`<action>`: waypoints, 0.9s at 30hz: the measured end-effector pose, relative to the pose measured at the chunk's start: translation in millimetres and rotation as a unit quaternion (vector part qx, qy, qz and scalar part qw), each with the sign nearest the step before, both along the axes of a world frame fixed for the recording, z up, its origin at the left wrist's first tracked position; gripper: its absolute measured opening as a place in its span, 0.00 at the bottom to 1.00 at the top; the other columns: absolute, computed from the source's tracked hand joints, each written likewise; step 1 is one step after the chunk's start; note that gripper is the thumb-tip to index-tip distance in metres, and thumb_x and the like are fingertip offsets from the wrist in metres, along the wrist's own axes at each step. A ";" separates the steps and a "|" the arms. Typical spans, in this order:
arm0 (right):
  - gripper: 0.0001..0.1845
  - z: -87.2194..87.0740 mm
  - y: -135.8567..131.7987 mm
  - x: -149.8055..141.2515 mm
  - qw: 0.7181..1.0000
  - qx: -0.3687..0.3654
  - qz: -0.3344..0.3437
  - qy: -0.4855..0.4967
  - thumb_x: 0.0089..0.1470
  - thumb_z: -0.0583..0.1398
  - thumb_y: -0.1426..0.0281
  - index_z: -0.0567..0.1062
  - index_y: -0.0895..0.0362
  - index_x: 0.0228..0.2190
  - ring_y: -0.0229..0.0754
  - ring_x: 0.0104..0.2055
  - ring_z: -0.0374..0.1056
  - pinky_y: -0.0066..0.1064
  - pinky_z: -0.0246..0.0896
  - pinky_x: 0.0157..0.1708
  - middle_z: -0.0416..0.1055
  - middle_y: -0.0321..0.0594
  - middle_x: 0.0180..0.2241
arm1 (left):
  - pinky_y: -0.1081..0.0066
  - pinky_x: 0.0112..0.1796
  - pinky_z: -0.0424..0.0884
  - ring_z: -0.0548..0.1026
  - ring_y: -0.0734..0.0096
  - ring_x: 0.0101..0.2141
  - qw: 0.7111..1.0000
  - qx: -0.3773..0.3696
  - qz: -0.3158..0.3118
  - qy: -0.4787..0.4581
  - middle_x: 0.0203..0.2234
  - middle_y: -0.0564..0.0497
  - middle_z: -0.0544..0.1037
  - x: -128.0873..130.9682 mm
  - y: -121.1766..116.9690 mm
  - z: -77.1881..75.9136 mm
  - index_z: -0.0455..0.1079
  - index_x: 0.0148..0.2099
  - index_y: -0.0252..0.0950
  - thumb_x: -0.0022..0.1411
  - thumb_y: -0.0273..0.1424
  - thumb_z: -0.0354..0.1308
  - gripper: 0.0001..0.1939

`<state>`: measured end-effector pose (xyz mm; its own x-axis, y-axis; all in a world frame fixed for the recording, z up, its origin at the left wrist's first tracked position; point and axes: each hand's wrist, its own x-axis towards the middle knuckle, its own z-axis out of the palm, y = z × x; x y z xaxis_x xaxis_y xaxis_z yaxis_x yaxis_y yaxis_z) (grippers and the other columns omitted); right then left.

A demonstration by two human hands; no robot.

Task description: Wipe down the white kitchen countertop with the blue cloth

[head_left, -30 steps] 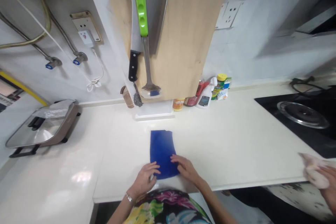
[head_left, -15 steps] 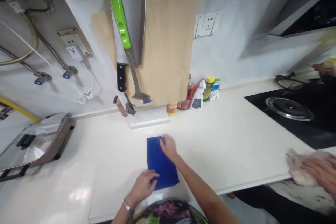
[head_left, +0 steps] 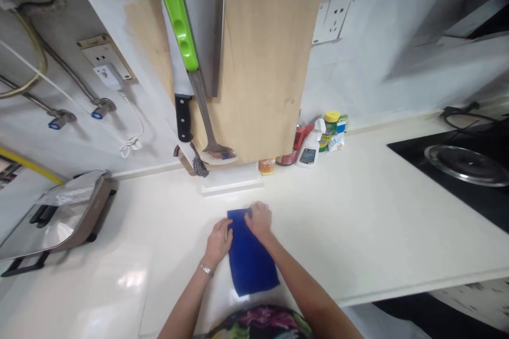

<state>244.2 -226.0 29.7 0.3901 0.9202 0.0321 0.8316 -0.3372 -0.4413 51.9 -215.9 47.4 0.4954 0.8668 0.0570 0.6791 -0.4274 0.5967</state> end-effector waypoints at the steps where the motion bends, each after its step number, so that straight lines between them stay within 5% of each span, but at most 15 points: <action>1: 0.13 1.0 0.0 2.7 1.000 -0.003 0.007 0.003 0.60 0.58 0.66 0.76 0.57 0.45 0.53 0.55 0.61 0.40 0.55 0.52 0.70 0.49 0.53 | 0.55 0.62 0.66 0.68 0.60 0.60 1.000 0.001 0.009 0.002 0.60 0.41 0.71 4.6 11.4 -2.4 0.69 0.60 0.36 0.70 0.32 0.47 0.21; 8: 0.15 5.6 2.4 12.2 0.998 -0.040 0.035 0.042 0.58 0.59 0.68 0.76 0.59 0.46 0.55 0.52 0.63 0.43 0.56 0.50 0.72 0.51 0.48 | 0.49 0.59 0.65 0.71 0.53 0.54 0.999 -0.035 0.026 0.017 0.50 0.38 0.76 28.1 61.9 -13.2 0.73 0.54 0.35 0.64 0.32 0.56 0.17; 12: 0.18 8.3 1.4 16.5 0.995 -0.037 0.035 0.091 0.55 0.63 0.65 0.77 0.57 0.46 0.56 0.53 0.64 0.44 0.56 0.52 0.73 0.50 0.48 | 0.55 0.54 0.69 0.74 0.57 0.48 0.997 -0.079 0.001 -0.009 0.43 0.42 0.79 29.9 60.4 -5.9 0.75 0.45 0.36 0.64 0.33 0.56 0.11; 16: 0.15 9.9 -6.5 23.8 0.986 -0.013 0.042 0.163 0.57 0.62 0.60 0.78 0.56 0.42 0.51 0.51 0.67 0.41 0.59 0.52 0.76 0.46 0.45 | 0.67 0.40 0.73 0.75 0.67 0.35 0.989 -0.130 -0.029 -0.061 0.35 0.49 0.78 25.1 46.4 13.3 0.74 0.50 0.36 0.68 0.40 0.52 0.17; 21: 0.15 36.6 -22.0 39.8 0.951 0.028 0.095 0.293 0.58 0.59 0.56 0.75 0.55 0.33 0.41 0.34 0.71 0.31 0.66 0.37 0.76 0.35 0.31 | 0.73 0.30 0.65 0.67 0.73 0.26 0.981 -0.154 -0.036 -0.111 0.23 0.56 0.69 20.1 31.7 59.4 0.73 0.47 0.35 0.68 0.48 0.51 0.22; 25: 0.16 101.0 -30.5 55.9 0.889 0.154 0.115 0.415 0.52 0.64 0.56 0.76 0.54 0.37 0.42 0.36 0.72 0.32 0.66 0.38 0.76 0.35 0.34 | 0.74 0.29 0.62 0.64 0.75 0.25 0.982 -0.116 -0.044 -0.139 0.22 0.58 0.67 22.7 25.5 122.2 0.74 0.47 0.37 0.67 0.47 0.55 0.19; 27: 0.16 137.1 -34.2 61.2 0.886 0.207 0.130 0.393 0.52 0.65 0.59 0.78 0.53 0.41 0.42 0.40 0.72 0.33 0.66 0.42 0.77 0.36 0.37 | 0.74 0.30 0.64 0.67 0.75 0.26 0.983 -0.071 -0.053 -0.164 0.24 0.56 0.71 25.1 23.3 152.9 0.74 0.47 0.37 0.67 0.46 0.55 0.18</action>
<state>305.4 -260.2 166.8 0.2187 0.9549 0.2011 0.2383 0.1476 -0.9599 77.1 -192.6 200.3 0.5582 0.8222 0.1114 0.3967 -0.3824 0.8345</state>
